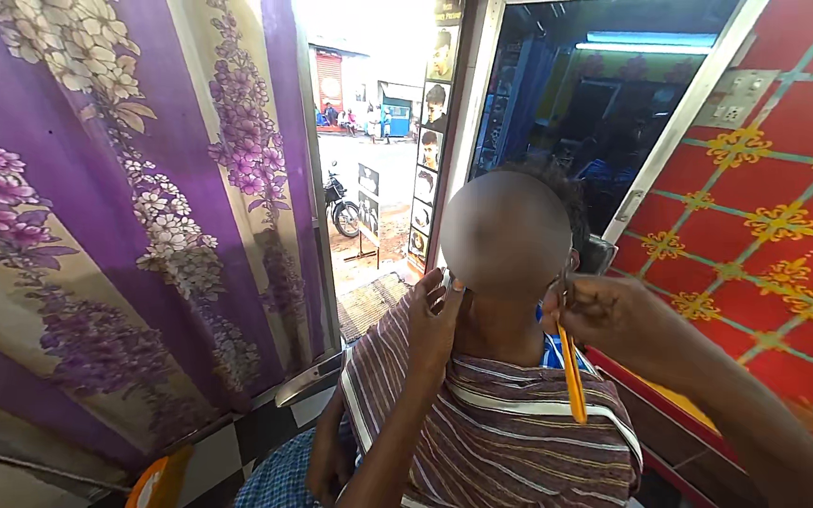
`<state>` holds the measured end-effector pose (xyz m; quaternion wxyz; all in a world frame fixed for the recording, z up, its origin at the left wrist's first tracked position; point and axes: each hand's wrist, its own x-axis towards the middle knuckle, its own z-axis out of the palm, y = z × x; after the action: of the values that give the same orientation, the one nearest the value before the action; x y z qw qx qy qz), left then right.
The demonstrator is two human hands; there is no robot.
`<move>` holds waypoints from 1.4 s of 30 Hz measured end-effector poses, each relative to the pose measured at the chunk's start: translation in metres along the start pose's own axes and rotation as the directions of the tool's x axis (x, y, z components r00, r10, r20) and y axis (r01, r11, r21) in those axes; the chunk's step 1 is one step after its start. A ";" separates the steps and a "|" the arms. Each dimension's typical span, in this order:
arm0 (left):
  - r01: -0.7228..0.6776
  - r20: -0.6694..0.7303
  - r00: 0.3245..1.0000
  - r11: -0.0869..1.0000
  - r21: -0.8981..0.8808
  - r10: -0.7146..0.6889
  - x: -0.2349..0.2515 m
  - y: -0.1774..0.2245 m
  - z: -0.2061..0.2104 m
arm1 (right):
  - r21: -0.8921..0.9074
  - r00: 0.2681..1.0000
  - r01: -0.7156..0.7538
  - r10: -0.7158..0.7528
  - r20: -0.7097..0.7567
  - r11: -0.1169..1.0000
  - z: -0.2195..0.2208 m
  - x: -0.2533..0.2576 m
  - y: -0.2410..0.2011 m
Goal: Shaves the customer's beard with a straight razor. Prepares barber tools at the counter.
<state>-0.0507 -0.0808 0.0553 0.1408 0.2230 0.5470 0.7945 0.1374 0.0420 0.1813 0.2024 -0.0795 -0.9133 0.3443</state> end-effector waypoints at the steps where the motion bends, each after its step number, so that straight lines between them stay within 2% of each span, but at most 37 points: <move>1: -0.003 0.018 1.000 0.999 0.050 0.002 -0.001 0.001 0.003 | 0.003 0.998 -0.055 0.055 0.025 0.999 0.004 -0.002 0.012; 3: 0.009 0.043 0.999 0.988 0.156 -0.016 -0.001 0.004 0.013 | -0.037 0.982 -0.164 0.167 0.085 0.986 0.001 0.000 0.027; 5: 0.031 0.050 0.998 0.979 0.199 -0.042 0.000 0.004 0.023 | -0.164 0.964 -0.205 0.228 0.139 0.965 -0.004 0.006 0.038; 9: -0.002 0.020 1.000 0.983 0.182 -0.002 0.004 -0.001 0.033 | -0.411 0.951 -0.102 0.211 0.228 0.906 -0.003 0.017 0.045; 15: -0.044 -0.013 0.999 0.979 0.201 0.048 0.003 -0.006 0.034 | -0.586 0.939 -0.063 0.248 0.241 0.808 -0.003 0.031 0.042; 25: -0.061 0.004 0.998 0.978 0.201 0.061 0.004 -0.008 0.031 | -0.622 0.942 -0.189 0.319 0.103 0.759 -0.006 0.030 0.027; 28: -0.075 0.050 0.996 0.988 0.135 0.069 0.004 -0.007 0.030 | -0.587 0.961 -0.120 0.243 0.135 0.801 -0.009 0.030 0.029; 31: -0.061 0.081 0.995 0.991 0.122 0.051 0.005 -0.003 0.029 | -0.563 0.952 -0.020 0.187 0.241 0.826 -0.007 0.035 0.030; 36: -0.034 0.052 0.998 0.992 0.121 0.028 0.003 -0.004 0.030 | -0.691 0.936 0.011 0.235 0.260 0.723 -0.002 0.045 0.018; 42: -0.029 -0.018 0.999 0.991 0.131 0.031 -0.001 -0.007 0.035 | -0.792 0.951 -0.015 0.253 0.177 0.611 0.000 0.048 0.007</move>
<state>-0.0316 -0.0505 0.0595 0.1085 0.2322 0.5958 0.7612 0.0936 0.0613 0.1919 -0.0061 -0.1802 -0.9814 -0.0654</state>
